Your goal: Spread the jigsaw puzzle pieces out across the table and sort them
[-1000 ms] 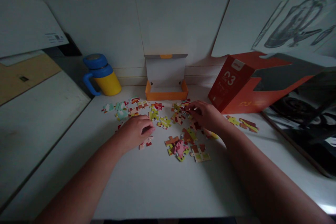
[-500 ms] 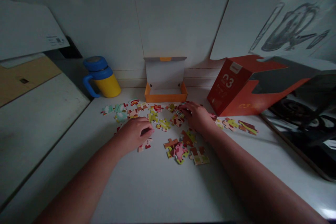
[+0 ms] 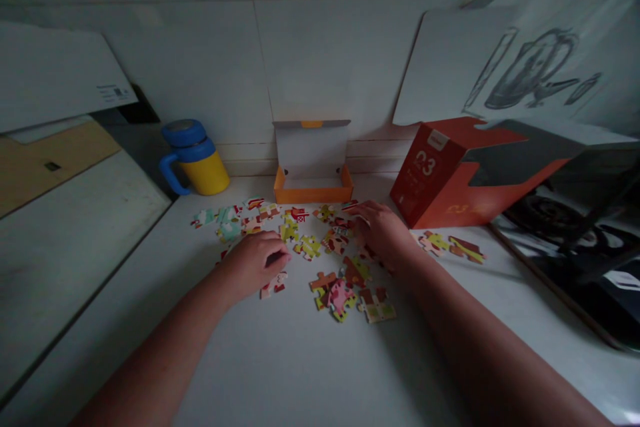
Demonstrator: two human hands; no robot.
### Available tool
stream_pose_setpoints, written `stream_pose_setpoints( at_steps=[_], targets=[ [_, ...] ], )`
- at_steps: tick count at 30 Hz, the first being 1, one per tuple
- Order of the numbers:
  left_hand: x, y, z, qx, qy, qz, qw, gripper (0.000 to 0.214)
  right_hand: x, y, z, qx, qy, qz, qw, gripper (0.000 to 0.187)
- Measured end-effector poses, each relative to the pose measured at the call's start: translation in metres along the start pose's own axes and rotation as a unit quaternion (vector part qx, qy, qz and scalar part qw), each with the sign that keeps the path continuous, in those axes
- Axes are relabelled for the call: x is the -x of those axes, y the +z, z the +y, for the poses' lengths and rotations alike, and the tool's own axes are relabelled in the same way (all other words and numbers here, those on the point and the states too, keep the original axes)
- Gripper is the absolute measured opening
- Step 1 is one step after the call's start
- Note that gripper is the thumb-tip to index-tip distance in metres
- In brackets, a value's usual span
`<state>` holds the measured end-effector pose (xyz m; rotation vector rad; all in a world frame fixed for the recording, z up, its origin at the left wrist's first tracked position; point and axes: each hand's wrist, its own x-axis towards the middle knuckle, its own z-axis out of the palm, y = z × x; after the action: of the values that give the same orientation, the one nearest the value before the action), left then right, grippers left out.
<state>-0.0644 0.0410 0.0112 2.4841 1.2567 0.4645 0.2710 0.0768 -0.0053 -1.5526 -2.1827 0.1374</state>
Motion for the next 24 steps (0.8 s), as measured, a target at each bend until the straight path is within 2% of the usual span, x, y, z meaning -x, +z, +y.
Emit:
stream_pose_setpoints(
  at_steps=[3, 5, 11, 14, 16, 18, 21, 24],
  targets=[
    [0.0, 0.001, -0.001, -0.001, 0.01, 0.008, 1.0, 0.016, 0.003, -0.015, 0.014, 0.056, 0.063, 0.029, 0.996, 0.034],
    [0.0, 0.002, -0.001, 0.002, 0.022, 0.016, 1.0, 0.016, 0.006, -0.02, 0.021, 0.08, 0.084, 0.026, 0.993, 0.033],
    [0.001, 0.005, -0.001, 0.006, 0.046, 0.029, 0.999, 0.015, 0.013, -0.01, 0.026, 0.114, 0.09, -0.022, 0.989, 0.035],
    [0.002, 0.004, -0.001, 0.007, 0.049, 0.029, 0.998, 0.015, 0.013, -0.009, 0.022, 0.124, 0.1, -0.025, 0.987, 0.035],
    [0.002, 0.004, -0.001, 0.01, 0.05, 0.029, 0.998, 0.015, 0.012, -0.011, 0.015, 0.108, 0.075, -0.022, 0.991, 0.037],
    [0.002, 0.003, -0.002, 0.009, 0.047, 0.028, 0.998, 0.015, 0.012, -0.012, 0.006, 0.061, 0.001, -0.039, 0.997, 0.04],
    [0.002, 0.004, -0.002, 0.005, 0.046, 0.027, 0.999, 0.015, 0.012, -0.009, -0.007, 0.0, -0.102, -0.088, 0.991, 0.042],
    [0.002, 0.003, -0.002, 0.003, 0.045, 0.023, 0.999, 0.016, 0.01, -0.009, -0.01, -0.005, -0.092, -0.092, 0.991, 0.04]
  ],
)
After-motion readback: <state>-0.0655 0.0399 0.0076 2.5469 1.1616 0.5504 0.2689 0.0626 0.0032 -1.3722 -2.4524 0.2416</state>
